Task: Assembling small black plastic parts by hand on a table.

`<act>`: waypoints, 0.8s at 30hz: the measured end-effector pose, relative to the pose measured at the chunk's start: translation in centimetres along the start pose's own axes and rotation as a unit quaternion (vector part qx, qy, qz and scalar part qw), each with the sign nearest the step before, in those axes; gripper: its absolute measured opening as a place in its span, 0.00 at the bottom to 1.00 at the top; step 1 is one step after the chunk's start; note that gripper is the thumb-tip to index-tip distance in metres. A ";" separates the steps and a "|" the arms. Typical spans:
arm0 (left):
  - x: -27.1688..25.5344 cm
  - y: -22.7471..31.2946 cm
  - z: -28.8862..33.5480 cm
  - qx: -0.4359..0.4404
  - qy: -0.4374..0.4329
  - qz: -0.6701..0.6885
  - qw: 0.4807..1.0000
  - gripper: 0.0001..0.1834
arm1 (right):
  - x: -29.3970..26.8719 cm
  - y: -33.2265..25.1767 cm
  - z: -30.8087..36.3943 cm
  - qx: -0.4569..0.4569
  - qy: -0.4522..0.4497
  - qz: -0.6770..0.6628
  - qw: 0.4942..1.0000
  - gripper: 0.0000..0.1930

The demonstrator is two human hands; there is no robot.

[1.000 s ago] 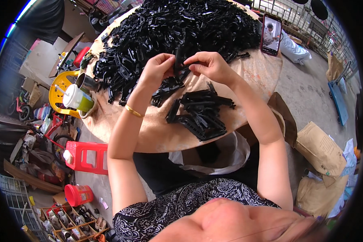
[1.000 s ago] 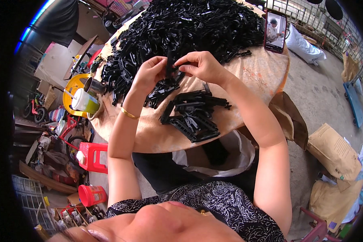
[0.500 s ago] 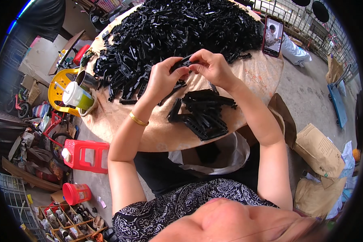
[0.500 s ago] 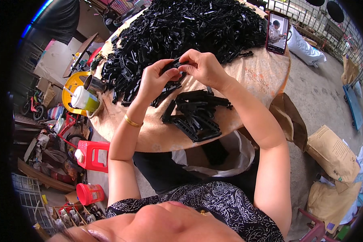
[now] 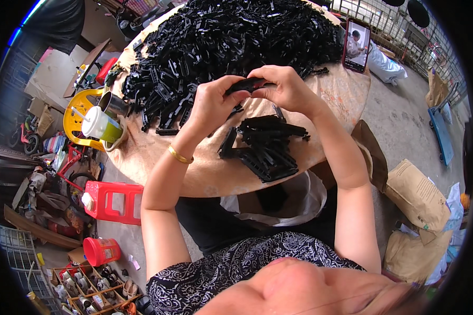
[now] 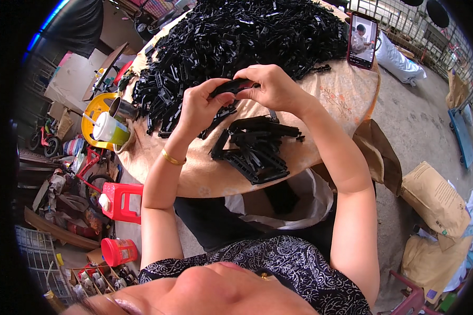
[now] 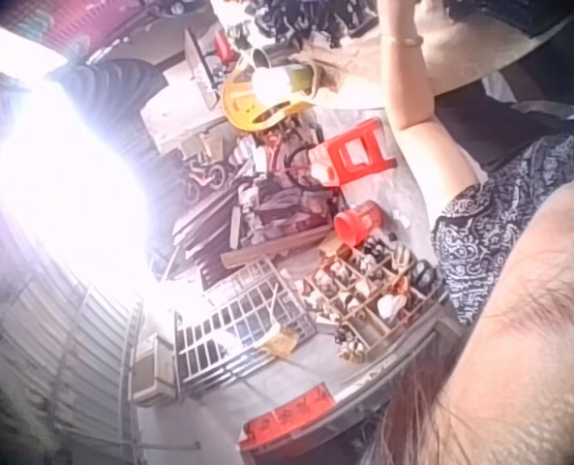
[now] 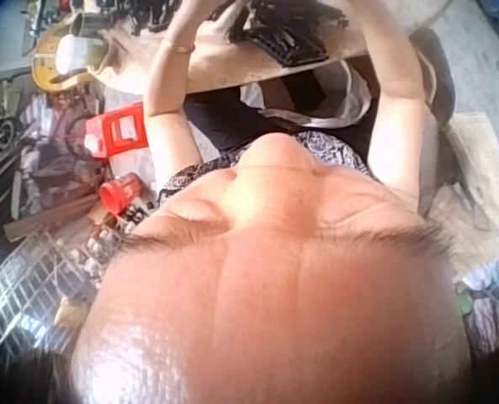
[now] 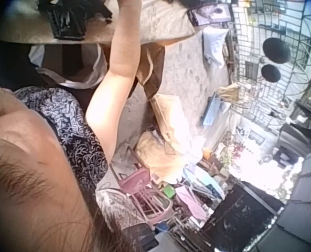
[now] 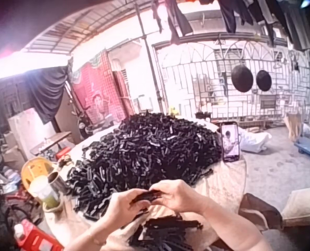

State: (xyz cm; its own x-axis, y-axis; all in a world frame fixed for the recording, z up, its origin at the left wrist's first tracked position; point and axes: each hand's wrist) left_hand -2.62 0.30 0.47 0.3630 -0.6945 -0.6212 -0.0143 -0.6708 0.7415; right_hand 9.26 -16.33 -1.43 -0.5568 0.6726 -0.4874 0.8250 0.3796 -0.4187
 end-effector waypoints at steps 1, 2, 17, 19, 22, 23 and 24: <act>0.1 -0.1 0.0 0.011 0.011 0.001 1.000 0.14 | -0.1 0.0 0.0 -0.004 0.004 -0.007 1.000 0.18; 0.1 0.0 0.0 0.011 0.013 -0.002 1.000 0.14 | -0.1 0.0 0.0 -0.008 0.007 -0.013 1.000 0.18; 0.1 -0.3 -0.1 -0.009 -0.020 0.088 0.996 0.13 | 0.3 -0.4 0.1 -0.013 0.050 0.012 0.999 0.13; -0.1 -0.5 -0.5 -0.050 -0.064 0.120 0.989 0.13 | 0.3 -0.1 0.2 -0.005 0.040 0.015 0.999 0.14; -0.1 -1.0 -0.4 -0.048 -0.038 0.127 0.990 0.12 | 0.2 -0.1 0.1 0.051 0.031 -0.050 0.997 0.15; -0.1 -1.0 -0.4 -0.040 -0.034 0.111 0.992 0.12 | 0.1 -0.1 0.1 0.077 0.028 -0.083 0.993 0.16; -0.2 -1.2 -0.2 -0.034 -0.028 0.095 0.995 0.12 | -0.4 0.0 0.0 0.109 0.038 -0.155 0.981 0.18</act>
State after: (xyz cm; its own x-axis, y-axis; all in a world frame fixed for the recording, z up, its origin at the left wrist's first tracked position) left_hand -2.49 1.25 -0.22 0.3065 -0.8215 -0.4808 -0.0140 -0.5089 0.8607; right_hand 9.44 -16.57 -1.24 -0.7621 0.5946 -0.2563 0.5726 0.4343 -0.6953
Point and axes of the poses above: each hand's wrist, its own z-axis away from the middle knuckle, its own x-axis out of the palm, y = z × x, and after that the axes turned 15 degrees about -x, right-handed
